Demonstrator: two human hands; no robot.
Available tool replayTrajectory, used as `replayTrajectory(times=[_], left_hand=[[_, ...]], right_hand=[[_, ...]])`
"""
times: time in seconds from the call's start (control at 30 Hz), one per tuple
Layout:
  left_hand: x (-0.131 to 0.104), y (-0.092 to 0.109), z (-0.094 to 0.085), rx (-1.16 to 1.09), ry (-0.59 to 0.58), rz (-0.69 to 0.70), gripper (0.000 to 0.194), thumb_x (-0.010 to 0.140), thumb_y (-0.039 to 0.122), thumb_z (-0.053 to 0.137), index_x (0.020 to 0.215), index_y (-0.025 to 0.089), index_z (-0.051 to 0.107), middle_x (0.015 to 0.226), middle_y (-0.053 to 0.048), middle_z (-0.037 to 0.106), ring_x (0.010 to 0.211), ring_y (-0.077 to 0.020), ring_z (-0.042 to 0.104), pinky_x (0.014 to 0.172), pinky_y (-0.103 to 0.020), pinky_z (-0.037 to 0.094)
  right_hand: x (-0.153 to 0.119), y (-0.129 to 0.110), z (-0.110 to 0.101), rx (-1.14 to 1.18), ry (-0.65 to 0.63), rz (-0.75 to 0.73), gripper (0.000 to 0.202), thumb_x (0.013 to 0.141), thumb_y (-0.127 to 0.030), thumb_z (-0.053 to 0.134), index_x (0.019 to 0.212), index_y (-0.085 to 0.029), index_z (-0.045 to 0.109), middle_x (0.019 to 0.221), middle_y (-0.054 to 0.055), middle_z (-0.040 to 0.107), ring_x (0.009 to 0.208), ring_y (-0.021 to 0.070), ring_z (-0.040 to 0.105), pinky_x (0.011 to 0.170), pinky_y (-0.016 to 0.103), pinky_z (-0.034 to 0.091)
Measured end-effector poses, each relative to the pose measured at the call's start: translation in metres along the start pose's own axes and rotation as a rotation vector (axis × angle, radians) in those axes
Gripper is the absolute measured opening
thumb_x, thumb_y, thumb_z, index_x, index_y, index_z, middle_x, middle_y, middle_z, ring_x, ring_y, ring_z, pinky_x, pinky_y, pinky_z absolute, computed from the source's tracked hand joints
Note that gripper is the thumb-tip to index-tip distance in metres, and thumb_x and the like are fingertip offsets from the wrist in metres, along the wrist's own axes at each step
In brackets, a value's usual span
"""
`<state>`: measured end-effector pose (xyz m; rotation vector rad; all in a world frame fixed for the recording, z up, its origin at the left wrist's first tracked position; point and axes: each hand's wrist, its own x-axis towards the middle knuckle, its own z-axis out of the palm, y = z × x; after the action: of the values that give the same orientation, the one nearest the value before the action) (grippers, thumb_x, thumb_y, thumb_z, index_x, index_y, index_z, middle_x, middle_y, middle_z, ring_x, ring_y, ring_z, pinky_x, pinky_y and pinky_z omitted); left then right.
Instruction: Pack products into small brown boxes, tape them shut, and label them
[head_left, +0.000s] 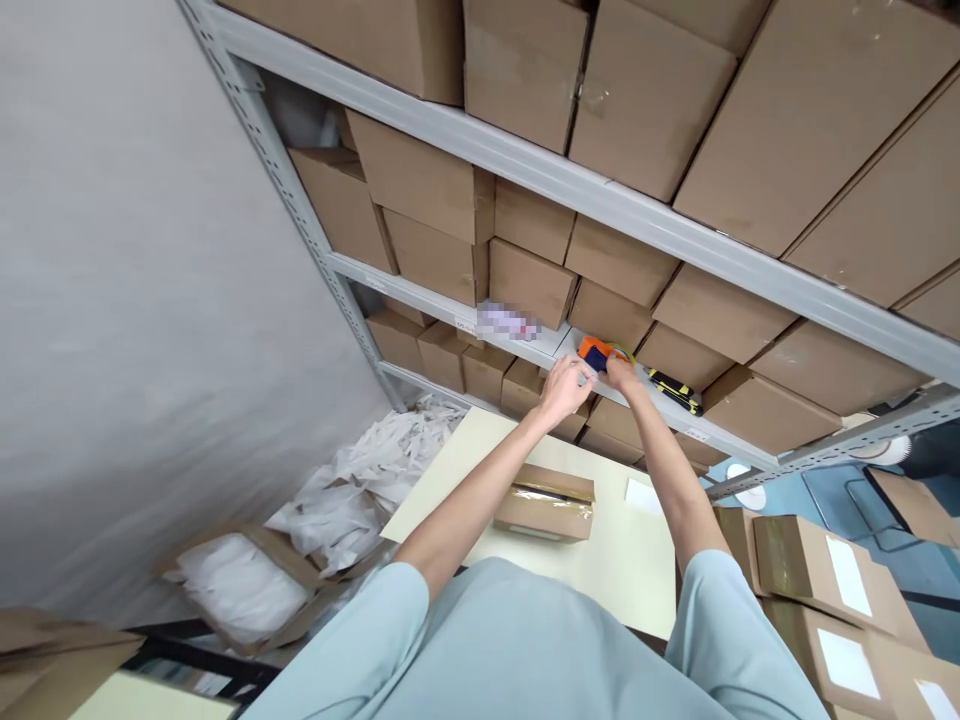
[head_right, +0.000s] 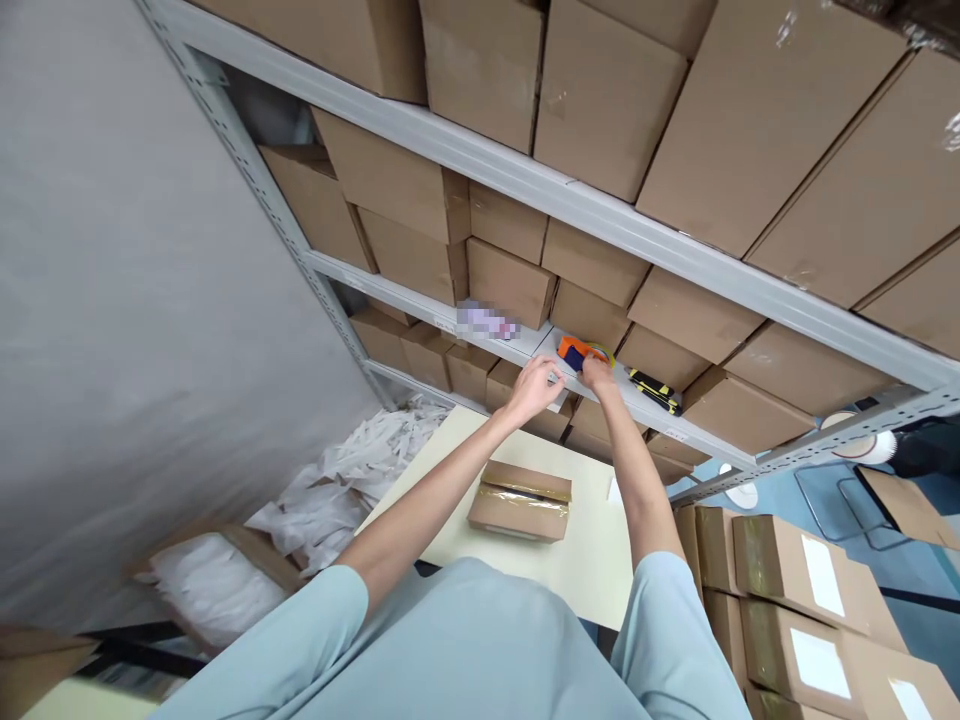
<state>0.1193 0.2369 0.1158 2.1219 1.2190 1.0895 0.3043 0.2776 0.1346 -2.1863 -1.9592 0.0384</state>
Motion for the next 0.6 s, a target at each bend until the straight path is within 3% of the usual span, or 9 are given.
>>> replayTrajectory(times=[0.13,0.27,0.37,0.47,0.6], left_hand=[[-0.021,-0.011,-0.010,0.002,0.002,-0.052,0.011,0.096,0.014,0.075,0.094,0.020,0.084,0.136,-0.014,0.077,0.132,-0.0330,0.073,0.123,-0.048,0.057],[-0.062,-0.031,-0.018,-0.050,-0.004,-0.091,0.013,0.093,0.012,0.074,0.094,0.022,0.082,0.140,-0.012,0.076,0.132,-0.0315,0.073,0.123,-0.049,0.057],[-0.106,-0.045,-0.019,-0.100,-0.011,-0.124,0.014,0.094,0.012,0.073,0.095,0.023,0.082,0.138,-0.010,0.077,0.131,-0.0294,0.074,0.123,-0.048,0.058],[-0.152,-0.053,-0.017,-0.161,-0.028,-0.166,0.012,0.094,0.015,0.075,0.093,0.025,0.081,0.136,-0.007,0.078,0.130,-0.0271,0.075,0.122,-0.046,0.059],[-0.204,-0.052,-0.011,-0.282,-0.046,-0.213,0.006,0.098,0.020,0.075,0.095,0.024,0.079,0.116,-0.005,0.082,0.109,-0.0214,0.080,0.107,-0.038,0.065]], right_hand=[[-0.009,0.005,0.002,-0.050,-0.105,0.093,0.044,0.105,-0.019,0.072,0.145,-0.006,0.061,0.133,0.029,0.080,0.125,0.0346,0.079,0.109,0.042,0.058],[-0.044,0.012,0.016,0.059,-0.023,0.024,0.047,0.110,-0.028,0.061,0.150,-0.007,0.054,0.145,0.028,0.073,0.136,0.0365,0.072,0.118,0.047,0.055],[-0.092,0.014,0.041,0.271,0.016,-0.036,0.048,0.110,-0.045,0.058,0.146,-0.012,0.055,0.130,0.022,0.076,0.120,0.0359,0.074,0.108,0.049,0.059],[-0.151,0.006,0.070,0.657,0.043,-0.029,0.057,0.103,-0.067,0.066,0.132,-0.019,0.061,0.110,0.014,0.077,0.102,0.0331,0.074,0.097,0.049,0.062],[-0.218,-0.022,0.099,1.022,-0.041,0.070,0.066,0.094,-0.079,0.074,0.125,-0.022,0.064,0.117,0.012,0.078,0.105,0.0296,0.073,0.102,0.048,0.062]])
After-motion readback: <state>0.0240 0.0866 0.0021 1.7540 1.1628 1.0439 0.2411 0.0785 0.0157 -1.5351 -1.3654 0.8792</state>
